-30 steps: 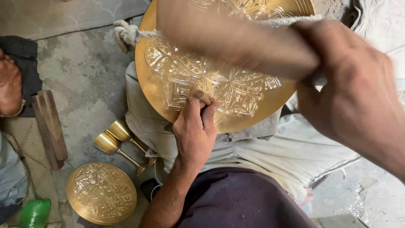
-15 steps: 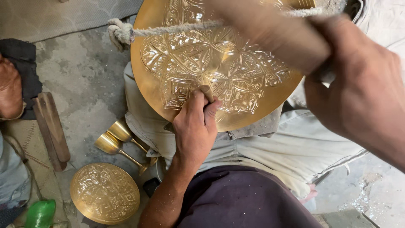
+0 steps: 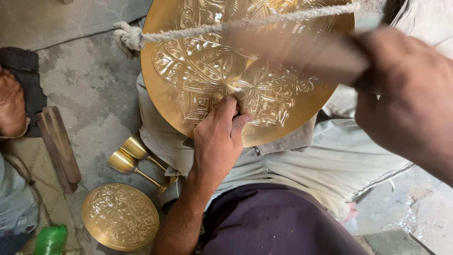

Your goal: The person sits on the floor with a large engraved brass plate on their lap and hammers a small chisel with a wooden mallet to deepen the floral pattern across the plate's surface. They reposition the chisel repeatedly over different parts of the design, briefly rotate the plate, and continue chiseling, with finished brass plates and goblets on the floor nearby.

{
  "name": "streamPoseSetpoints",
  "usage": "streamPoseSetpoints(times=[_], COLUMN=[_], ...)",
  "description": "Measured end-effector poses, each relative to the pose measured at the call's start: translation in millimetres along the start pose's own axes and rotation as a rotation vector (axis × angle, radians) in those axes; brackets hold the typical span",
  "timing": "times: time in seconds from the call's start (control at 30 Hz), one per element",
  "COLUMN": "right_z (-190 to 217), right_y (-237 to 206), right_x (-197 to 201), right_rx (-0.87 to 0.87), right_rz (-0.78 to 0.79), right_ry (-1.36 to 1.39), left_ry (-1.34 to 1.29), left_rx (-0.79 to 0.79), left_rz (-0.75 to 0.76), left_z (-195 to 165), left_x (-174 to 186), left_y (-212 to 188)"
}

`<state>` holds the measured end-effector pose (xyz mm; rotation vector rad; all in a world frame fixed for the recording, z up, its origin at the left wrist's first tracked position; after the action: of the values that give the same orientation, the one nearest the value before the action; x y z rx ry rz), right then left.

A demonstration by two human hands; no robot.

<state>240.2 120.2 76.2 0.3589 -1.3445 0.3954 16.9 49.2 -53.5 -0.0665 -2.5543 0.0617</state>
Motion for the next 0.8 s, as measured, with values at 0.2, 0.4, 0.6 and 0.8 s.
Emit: streamPoseSetpoints(times=[0.2,0.4,0.6,0.8], right_z=[-9,-7,7,-7], right_y=[-17,-42,-66,-109], right_x=[-4,4,0,-11], right_rx=[-0.34,-0.389,-0.424,-0.627], right_rz=[0.176,0.155,0.032,-0.088], right_ry=[0.037,0.079,0.069,0.562], left_ry=[-0.077,-0.009,-0.072,-0.15], left_rx=[-0.023,-0.044,-0.008,-0.028], left_rz=[0.073,0.203,0.36,-0.06], left_z=[-9,-28,-41,-36], left_x=[2,3,6,35], left_y=[5,15,19,10])
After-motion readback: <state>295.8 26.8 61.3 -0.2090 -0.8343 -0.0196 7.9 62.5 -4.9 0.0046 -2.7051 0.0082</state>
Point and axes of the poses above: each hand's wrist, its own y-axis towards the middle knuckle, its own x-axis out of the back of the hand, z = x × y, the point moved 3 cm from there along y, towards the middle knuckle, and after that the axes turned 6 degrees about x, right-handed, at the moved point
